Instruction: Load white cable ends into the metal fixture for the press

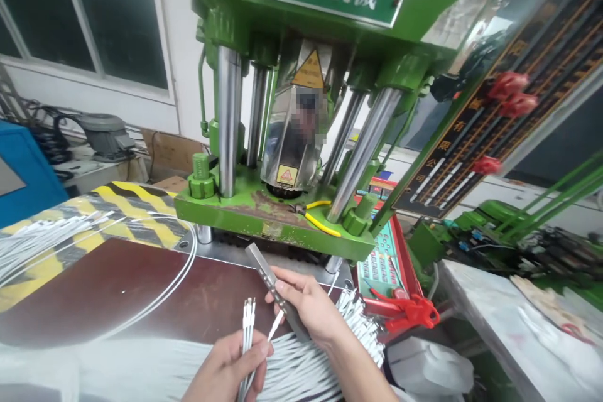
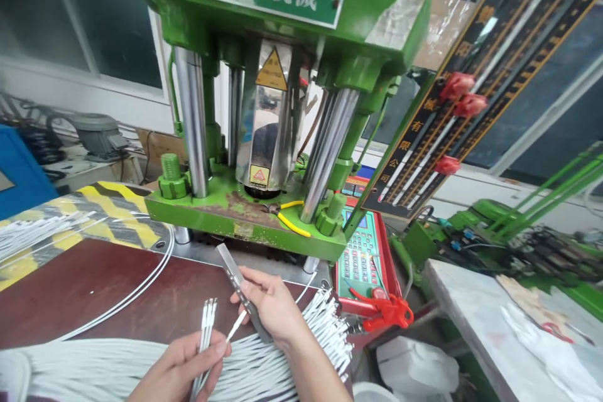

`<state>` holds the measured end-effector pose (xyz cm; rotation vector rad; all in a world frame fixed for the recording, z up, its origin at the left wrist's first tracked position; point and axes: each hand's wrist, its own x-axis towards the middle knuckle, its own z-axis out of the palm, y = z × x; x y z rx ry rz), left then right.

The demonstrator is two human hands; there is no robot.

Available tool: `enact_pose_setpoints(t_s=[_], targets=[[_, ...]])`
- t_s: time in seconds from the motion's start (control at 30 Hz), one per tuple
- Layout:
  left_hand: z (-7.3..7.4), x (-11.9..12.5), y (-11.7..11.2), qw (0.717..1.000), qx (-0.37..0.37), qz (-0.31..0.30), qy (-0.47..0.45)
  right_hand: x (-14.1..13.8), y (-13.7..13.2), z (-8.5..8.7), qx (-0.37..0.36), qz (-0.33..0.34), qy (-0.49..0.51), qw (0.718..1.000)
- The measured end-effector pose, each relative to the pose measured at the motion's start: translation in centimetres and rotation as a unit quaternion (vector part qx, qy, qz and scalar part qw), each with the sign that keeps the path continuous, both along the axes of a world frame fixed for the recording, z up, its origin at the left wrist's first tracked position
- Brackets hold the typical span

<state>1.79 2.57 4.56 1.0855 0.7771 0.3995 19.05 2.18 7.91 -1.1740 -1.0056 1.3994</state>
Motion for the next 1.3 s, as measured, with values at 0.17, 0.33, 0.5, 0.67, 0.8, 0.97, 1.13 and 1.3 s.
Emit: enact_pose_setpoints(t_s=[0.17,0.33,0.5,0.67,0.8,0.97,1.13,1.3], targets=[[0.6,1.3,-0.3,0.999,0.009,0.001,0.034,1.0,-0.3,-0.2,-0.01,-0.002,0.037,0.999],[1.0,1.9,-0.2,0.998,0.012,0.006,0.06,1.3,-0.2,-0.2,-0.005,0.013,0.026,1.0],[1.2,2.0,-0.2,0.998,0.004,0.03,0.064,1.4,-0.2,-0.2,0.004,0.007,-0.006,1.0],[1.3,1.9,-0.4,0.996,0.012,0.027,0.078,1.1,-0.1,-0.6,0.007,0.009,-0.015,1.0],[1.1,1.9,-0.4,0.997,0.001,0.031,0.076,0.5,-0.3,-0.5,0.024,0.007,-0.065,0.998],[0.6,1.7,-0.4,0.998,-0.003,0.026,0.054,0.4,-0.4,-0.1,0.018,0.024,-0.081,0.996],[1.1,1.8,-0.4,0.998,-0.047,0.043,-0.008,1.0,-0.4,-0.1,0.006,0.027,-0.042,0.999],[1.9,1.9,-0.4,0.991,-0.072,0.107,-0.025,1.7,-0.2,-0.2,-0.001,0.008,-0.038,0.999]])
